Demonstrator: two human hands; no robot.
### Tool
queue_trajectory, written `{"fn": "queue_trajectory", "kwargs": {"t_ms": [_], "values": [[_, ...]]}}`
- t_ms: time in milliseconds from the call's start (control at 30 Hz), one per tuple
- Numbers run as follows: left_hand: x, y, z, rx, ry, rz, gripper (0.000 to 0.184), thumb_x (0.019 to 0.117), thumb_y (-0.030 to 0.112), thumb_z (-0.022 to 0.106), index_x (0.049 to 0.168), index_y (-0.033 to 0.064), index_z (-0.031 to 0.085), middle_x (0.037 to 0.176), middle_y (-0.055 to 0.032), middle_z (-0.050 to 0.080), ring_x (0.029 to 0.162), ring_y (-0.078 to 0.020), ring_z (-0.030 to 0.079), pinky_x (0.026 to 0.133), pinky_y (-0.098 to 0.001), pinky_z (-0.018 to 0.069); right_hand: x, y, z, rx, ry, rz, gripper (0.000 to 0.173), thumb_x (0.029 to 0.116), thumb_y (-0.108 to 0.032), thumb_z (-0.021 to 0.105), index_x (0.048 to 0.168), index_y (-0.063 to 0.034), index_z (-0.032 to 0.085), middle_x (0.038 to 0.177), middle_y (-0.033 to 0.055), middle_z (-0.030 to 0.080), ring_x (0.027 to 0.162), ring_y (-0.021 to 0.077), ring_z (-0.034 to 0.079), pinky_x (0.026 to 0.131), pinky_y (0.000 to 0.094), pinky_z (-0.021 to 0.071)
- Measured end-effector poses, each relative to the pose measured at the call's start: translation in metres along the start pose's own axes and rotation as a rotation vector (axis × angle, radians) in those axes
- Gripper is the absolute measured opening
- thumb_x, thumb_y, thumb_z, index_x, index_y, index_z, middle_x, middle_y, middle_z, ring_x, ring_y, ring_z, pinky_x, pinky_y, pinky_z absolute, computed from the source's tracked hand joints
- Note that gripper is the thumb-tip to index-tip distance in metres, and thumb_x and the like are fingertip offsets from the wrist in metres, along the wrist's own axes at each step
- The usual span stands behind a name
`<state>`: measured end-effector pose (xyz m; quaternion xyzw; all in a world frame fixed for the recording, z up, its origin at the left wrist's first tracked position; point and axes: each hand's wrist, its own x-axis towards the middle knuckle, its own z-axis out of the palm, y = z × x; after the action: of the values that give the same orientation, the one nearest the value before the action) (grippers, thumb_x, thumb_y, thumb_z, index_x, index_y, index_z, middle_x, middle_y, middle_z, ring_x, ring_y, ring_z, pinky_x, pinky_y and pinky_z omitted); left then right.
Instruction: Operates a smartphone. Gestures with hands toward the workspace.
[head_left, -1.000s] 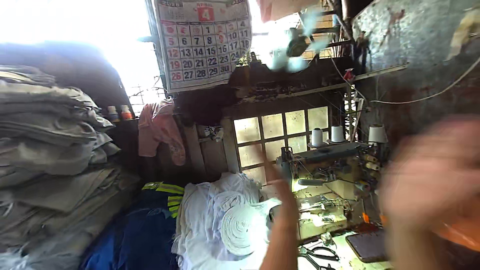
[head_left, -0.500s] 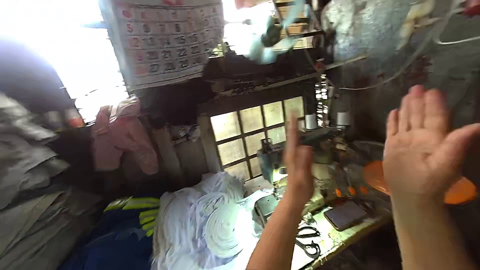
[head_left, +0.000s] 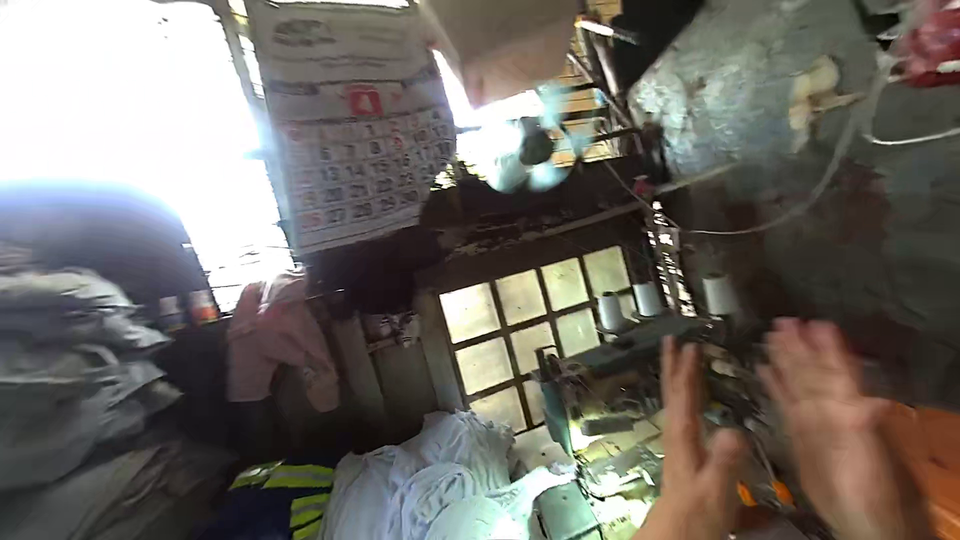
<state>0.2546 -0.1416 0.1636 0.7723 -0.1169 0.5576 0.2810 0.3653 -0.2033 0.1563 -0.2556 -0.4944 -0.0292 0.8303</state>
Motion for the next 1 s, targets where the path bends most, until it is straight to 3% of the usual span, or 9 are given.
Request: {"fn": "queue_trajectory", "kwargs": {"t_ms": [200,333,433,533,600,700,800,900,1000], "values": [[-0.034,-0.013,-0.003,0.074,0.153,0.058,0.092,0.1057,0.063,0.023,0.145,-0.0197,0.037,0.157,-0.0410,0.021,0.155,-0.0360,0.015,0.126,-0.0406,0.0123,-0.060,0.058,0.070,0.384,-0.299,0.015,0.081,0.1062,-0.055,0.040,0.162,0.0007,0.022,0.170,0.0145,0.023,0.159,0.0195,0.015,0.131,0.0408,0.0115],[-0.065,-0.017,-0.059,0.195,0.069,-0.107,0.099,0.1010,0.070,0.026,0.148,-0.0175,0.032,0.159,-0.0384,0.020,0.154,-0.0326,0.020,0.126,-0.0401,0.0190,-0.066,0.064,0.059,0.222,-0.259,0.288,0.105,0.0969,-0.074,0.037,0.158,0.0092,0.018,0.166,0.0145,0.033,0.154,0.0177,0.031,0.124,0.0393,0.0297],[-0.078,-0.026,-0.068,0.264,0.161,-0.065,0.104,0.0951,0.080,0.024,0.155,-0.0053,0.030,0.164,-0.0271,0.023,0.157,-0.0242,0.013,0.127,-0.0404,0.0119,-0.078,0.072,0.090,0.087,-0.109,0.180,0.110,0.0955,-0.079,0.030,0.158,0.0105,0.018,0.165,0.0234,0.031,0.153,0.0245,0.032,0.121,0.0388,0.0334],[-0.097,-0.068,-0.048,0.333,0.287,0.134,0.072,0.1036,0.065,0.031,0.145,0.0104,0.054,0.161,-0.0199,0.034,0.155,-0.0232,0.024,0.125,-0.0370,0.0233,-0.123,0.101,0.138,0.164,0.009,-0.008,0.073,0.1079,-0.044,0.048,0.162,-0.0016,0.023,0.158,0.0228,0.044,0.145,0.0274,0.047,0.116,0.0437,0.0439],[-0.100,-0.054,-0.056,0.414,0.266,0.083,0.076,0.1066,0.059,0.028,0.141,-0.0049,0.051,0.155,-0.0340,0.034,0.153,-0.0326,0.026,0.124,-0.0385,0.0232,-0.133,0.096,0.145,0.024,-0.084,-0.017,0.072,0.1095,-0.033,0.048,0.160,0.0074,0.016,0.156,0.0281,0.042,0.144,0.0292,0.049,0.113,0.0449,0.0447],[-0.083,0.006,-0.070,0.389,0.115,-0.152,0.110,0.0975,0.075,0.015,0.141,-0.0238,0.037,0.151,-0.0477,0.024,0.154,-0.0442,0.010,0.124,-0.0516,0.0000,-0.136,0.078,0.161,0.186,-0.039,0.047,0.067,0.1092,-0.042,0.045,0.159,-0.0014,0.029,0.156,0.0199,0.047,0.144,0.0292,0.048,0.112,0.0498,0.0453],[-0.080,0.002,-0.083,0.433,0.199,0.020,0.098,0.0993,0.073,0.017,0.143,-0.0104,0.045,0.155,-0.0343,0.034,0.156,-0.0330,0.013,0.124,-0.0527,-0.0031,-0.120,0.069,0.163,0.497,-0.346,0.019,0.076,0.0995,-0.072,0.035,0.163,-0.0322,0.029,0.169,-0.0078,0.030,0.156,0.0137,0.025,0.127,0.0429,0.0258],[-0.073,0.006,-0.102,0.534,0.268,0.120,0.086,0.0988,0.074,0.021,0.150,0.0099,0.047,0.163,-0.0155,0.034,0.157,-0.0233,0.012,0.125,-0.0507,-0.0020,-0.115,0.066,0.201,0.540,-0.156,0.076,0.052,0.1037,-0.063,0.037,0.142,-0.0366,0.060,0.145,-0.0075,0.062,0.134,0.0156,0.059,0.103,0.0381,0.0550],[-0.075,-0.008,-0.133,0.645,0.294,0.162,0.092,0.0934,0.079,0.023,0.155,0.0144,0.044,0.164,-0.0157,0.032,0.157,-0.0312,0.013,0.125,-0.0601,-0.0027,-0.097,0.058,0.225,0.632,-0.483,-0.095,0.059,0.1057,-0.063,0.030,0.160,-0.0392,0.035,0.166,-0.0034,0.037,0.150,0.0206,0.040,0.120,0.0437,0.0402]]}}
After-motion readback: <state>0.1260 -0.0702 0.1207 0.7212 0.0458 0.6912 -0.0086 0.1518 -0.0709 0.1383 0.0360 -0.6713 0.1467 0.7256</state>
